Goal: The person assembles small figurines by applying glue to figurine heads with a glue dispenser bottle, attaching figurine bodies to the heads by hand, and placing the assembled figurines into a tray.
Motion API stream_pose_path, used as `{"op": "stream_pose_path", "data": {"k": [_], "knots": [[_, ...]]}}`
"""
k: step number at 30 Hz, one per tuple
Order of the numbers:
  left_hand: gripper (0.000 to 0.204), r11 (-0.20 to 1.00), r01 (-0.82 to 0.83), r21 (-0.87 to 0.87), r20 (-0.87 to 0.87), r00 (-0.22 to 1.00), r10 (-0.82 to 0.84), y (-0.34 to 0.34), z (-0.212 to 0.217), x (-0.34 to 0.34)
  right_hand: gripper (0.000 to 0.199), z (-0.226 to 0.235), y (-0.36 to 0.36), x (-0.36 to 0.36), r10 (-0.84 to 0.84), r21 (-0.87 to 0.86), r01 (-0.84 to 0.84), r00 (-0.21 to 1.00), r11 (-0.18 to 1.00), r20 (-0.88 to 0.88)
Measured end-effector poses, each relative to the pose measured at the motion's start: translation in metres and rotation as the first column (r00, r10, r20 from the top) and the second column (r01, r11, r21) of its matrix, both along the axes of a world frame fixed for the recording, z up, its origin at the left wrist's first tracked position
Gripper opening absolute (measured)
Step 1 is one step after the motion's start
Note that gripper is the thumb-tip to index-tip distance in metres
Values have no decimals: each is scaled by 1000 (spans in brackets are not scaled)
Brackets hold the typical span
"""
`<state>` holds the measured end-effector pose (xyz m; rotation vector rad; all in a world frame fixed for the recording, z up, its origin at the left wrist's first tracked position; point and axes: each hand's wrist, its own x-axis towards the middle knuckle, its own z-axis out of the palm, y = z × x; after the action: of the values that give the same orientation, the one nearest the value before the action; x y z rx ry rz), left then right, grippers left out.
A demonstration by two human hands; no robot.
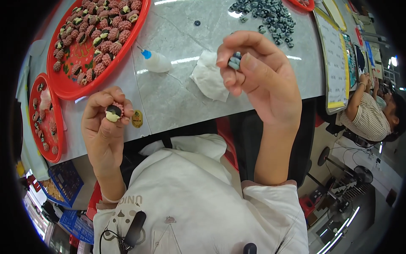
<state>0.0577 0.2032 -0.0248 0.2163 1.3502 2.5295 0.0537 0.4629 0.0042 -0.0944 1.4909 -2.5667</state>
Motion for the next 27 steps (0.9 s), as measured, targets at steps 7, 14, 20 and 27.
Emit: {"op": "stream_pose_path", "data": {"k": [7, 14, 20, 27], "knots": [[37, 992, 123, -24, 19, 992, -123, 11, 6, 3, 20, 0, -27, 11, 150, -5, -150, 988, 989, 47], [42, 990, 141, -8, 97, 985, -139, 20, 11, 8, 22, 4, -55, 20, 54, 165, -35, 992, 986, -111], [46, 993, 115, -39, 127, 986, -109, 18, 9, 9, 20, 12, -69, 18, 53, 426, 106, 937, 898, -345], [49, 998, 54, -21, 120, 991, -51, 20, 7, 11, 31, 4, -71, 15, 109, 490, 281, 771, 825, -627]]}}
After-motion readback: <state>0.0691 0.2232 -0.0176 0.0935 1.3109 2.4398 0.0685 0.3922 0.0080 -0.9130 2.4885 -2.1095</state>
